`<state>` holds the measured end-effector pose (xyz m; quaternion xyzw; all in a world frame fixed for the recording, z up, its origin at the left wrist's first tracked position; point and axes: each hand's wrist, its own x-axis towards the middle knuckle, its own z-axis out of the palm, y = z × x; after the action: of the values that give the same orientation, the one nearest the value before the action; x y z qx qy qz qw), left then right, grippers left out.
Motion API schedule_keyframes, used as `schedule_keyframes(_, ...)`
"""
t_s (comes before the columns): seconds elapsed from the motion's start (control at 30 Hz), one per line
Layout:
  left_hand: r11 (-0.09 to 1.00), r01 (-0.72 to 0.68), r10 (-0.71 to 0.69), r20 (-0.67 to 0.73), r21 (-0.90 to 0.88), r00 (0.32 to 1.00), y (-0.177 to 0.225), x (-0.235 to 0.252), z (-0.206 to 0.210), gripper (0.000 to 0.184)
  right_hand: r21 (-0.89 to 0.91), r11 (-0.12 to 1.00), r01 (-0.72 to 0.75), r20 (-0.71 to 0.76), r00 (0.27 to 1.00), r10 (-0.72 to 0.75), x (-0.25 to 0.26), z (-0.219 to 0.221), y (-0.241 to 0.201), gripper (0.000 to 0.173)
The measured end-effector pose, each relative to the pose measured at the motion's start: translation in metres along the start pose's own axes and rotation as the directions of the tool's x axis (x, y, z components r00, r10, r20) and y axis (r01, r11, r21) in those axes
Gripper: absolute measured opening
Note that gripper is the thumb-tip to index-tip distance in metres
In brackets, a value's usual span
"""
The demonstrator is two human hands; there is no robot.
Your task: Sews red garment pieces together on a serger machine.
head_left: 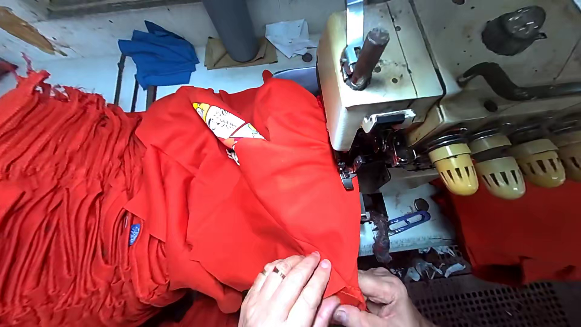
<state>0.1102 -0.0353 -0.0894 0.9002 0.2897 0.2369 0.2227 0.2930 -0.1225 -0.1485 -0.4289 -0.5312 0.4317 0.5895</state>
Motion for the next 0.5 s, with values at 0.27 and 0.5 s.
schedule_keyframes(0.27,0.888,0.238,-0.316,-0.146,-0.393,0.938,-0.009,0.037,-0.028,0.014,0.031,0.999,-0.043,0.051,0.998,0.042,0.004,-0.006,-0.006,0.027)
schedule_keyframes(0.5,0.99,-0.057,0.078,0.158,-0.13,0.984,0.004,0.035,-0.016,0.015,-0.008,0.995,-0.099,-0.005,0.995,0.099,0.0,-0.016,-0.01,0.028)
